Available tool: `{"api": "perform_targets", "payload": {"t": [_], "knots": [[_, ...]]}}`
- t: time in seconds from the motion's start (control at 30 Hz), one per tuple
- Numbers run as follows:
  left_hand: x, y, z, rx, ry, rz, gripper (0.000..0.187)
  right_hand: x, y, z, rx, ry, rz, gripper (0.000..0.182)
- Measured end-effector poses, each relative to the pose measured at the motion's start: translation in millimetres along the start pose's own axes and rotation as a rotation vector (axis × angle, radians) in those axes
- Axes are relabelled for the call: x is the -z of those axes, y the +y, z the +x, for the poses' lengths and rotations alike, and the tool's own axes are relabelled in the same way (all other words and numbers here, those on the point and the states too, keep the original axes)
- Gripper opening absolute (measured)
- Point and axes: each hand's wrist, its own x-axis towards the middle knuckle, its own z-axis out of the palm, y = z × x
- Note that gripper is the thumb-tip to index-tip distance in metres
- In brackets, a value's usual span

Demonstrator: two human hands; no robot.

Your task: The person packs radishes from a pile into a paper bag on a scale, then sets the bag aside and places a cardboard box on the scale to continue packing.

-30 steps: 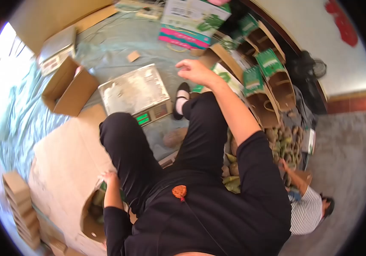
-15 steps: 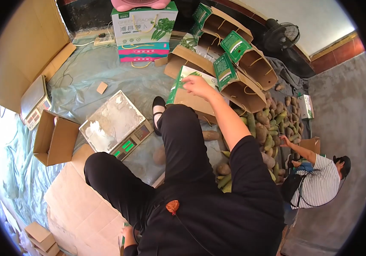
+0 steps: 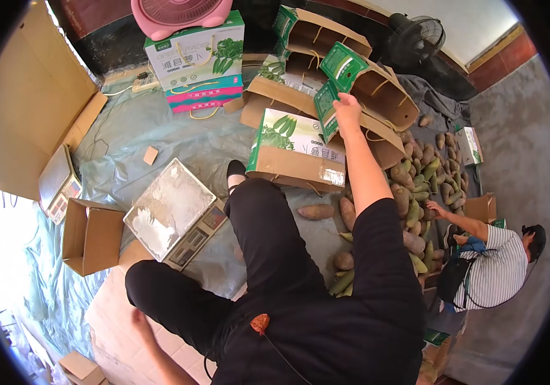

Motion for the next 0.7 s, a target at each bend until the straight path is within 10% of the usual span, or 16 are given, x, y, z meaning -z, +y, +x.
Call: {"api": "perform_targets", "payload": {"t": [0.3,0.7], "knots": [[-19.8,331.0,41.4,-0.535,0.035,0.057,0.023,21.4,-10.8,55.4,-0.098,0.079,-0.323,0.043],[-82.7,317.5,42.1,-0.529,-0.409,0.64,0.028,7.4,-25.6,80.0,-0.267,-0.225,0.119,0.062]]}}
